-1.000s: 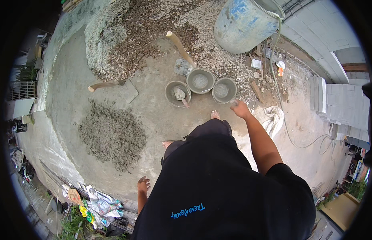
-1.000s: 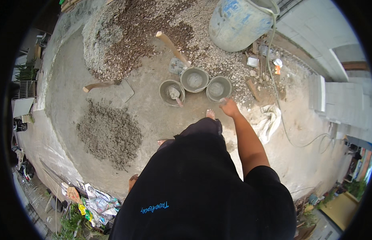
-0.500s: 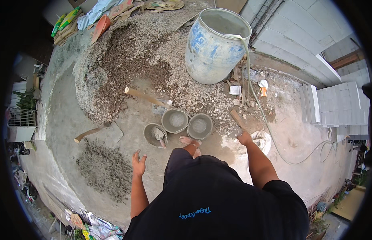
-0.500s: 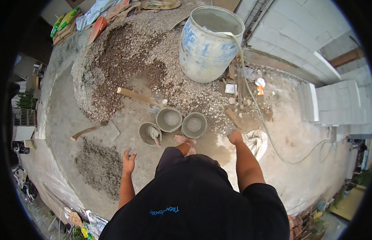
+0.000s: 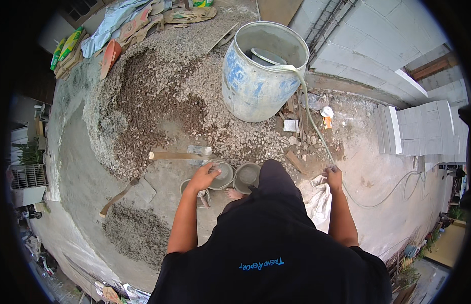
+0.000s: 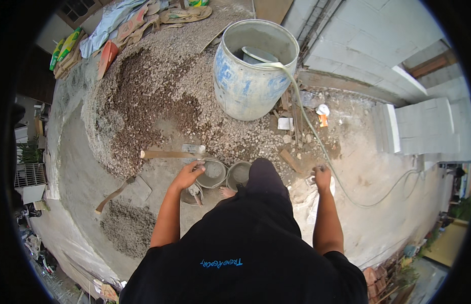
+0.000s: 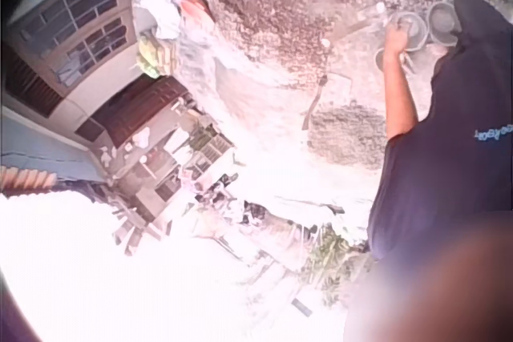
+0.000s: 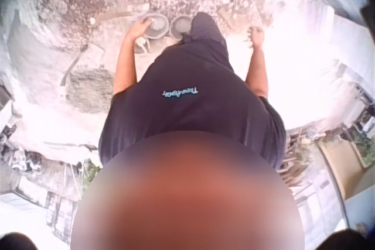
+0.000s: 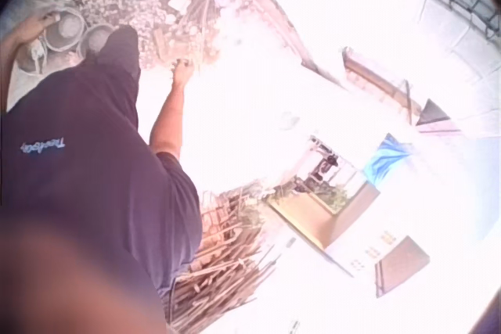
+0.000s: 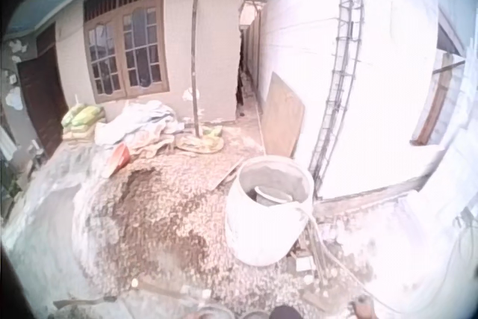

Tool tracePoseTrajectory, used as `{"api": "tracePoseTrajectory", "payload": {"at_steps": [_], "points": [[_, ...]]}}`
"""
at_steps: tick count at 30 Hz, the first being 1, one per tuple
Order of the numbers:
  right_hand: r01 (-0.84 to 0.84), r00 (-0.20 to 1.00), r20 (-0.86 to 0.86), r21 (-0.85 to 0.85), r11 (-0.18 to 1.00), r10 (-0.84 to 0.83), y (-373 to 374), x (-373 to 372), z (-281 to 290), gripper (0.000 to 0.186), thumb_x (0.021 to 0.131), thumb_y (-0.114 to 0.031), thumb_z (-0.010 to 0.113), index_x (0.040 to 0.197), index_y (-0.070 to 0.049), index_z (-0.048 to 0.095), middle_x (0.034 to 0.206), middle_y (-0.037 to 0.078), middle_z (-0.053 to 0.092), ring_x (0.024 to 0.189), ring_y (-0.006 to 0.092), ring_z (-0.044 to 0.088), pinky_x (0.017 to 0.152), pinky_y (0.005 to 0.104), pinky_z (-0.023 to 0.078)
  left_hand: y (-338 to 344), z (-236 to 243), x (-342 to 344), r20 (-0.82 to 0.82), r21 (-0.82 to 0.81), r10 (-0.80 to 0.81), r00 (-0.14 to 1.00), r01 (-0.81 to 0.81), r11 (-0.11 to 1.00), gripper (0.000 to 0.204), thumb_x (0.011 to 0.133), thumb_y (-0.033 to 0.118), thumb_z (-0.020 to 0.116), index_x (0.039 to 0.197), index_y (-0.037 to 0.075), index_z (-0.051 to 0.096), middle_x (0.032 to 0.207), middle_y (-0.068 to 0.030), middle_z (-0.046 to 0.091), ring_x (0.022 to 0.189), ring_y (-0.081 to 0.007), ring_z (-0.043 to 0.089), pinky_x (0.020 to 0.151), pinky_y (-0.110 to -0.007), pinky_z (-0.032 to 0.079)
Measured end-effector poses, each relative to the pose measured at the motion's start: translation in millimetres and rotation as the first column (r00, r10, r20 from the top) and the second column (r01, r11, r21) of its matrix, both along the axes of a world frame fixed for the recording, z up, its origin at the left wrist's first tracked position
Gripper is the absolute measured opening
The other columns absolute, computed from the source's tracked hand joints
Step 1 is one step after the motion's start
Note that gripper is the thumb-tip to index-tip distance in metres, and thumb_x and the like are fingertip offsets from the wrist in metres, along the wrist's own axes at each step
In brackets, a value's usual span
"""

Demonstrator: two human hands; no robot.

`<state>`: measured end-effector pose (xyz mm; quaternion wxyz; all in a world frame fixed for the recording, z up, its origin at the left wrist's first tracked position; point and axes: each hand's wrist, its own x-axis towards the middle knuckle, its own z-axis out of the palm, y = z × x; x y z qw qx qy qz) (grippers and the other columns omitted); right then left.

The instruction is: The person uses a hoe to mix gravel and cement on the ground, then adds water from a bucket and continues mixing until the materials are combined.

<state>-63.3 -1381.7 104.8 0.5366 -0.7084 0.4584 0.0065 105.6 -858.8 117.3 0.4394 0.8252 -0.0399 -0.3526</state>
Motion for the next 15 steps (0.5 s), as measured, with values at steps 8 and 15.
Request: {"api": "tracePoseTrajectory", "payload": {"at_steps": [8,15], "points": [[-0.219,0.855,0.484,0.014,0.976,0.185,-17,319,142,0.029,0.095,-0.016,0.057,0.119,0.0,0.06,0.101,0.011,0.069,0.084,0.0163,0.066,0.064,0.0286,0.053,-127,95,218,0.304,0.095,-0.056,0.951,0.028,0.995,0.06,0.09,0.039,0.067,0.134,-0.001,0.055,0.119,-0.0212,0.067,0.11,-0.0343,0.065,0.097,-0.041,0.048],[-0.258,0.966,0.083,0.37,0.893,0.245,-9,647,45,0.062,0.089,-0.039,0.066,0.135,-0.003,0.045,0.111,0.015,0.062,0.093,0.0238,0.063,0.072,0.0388,0.053,-279,66,438,0.625,0.206,0.29,0.725,-0.512,0.834,0.07,0.089,0.038,0.065,0.139,-0.006,0.044,0.138,-0.0289,0.051,0.128,-0.0425,0.05,0.108,-0.047,0.038]]}}
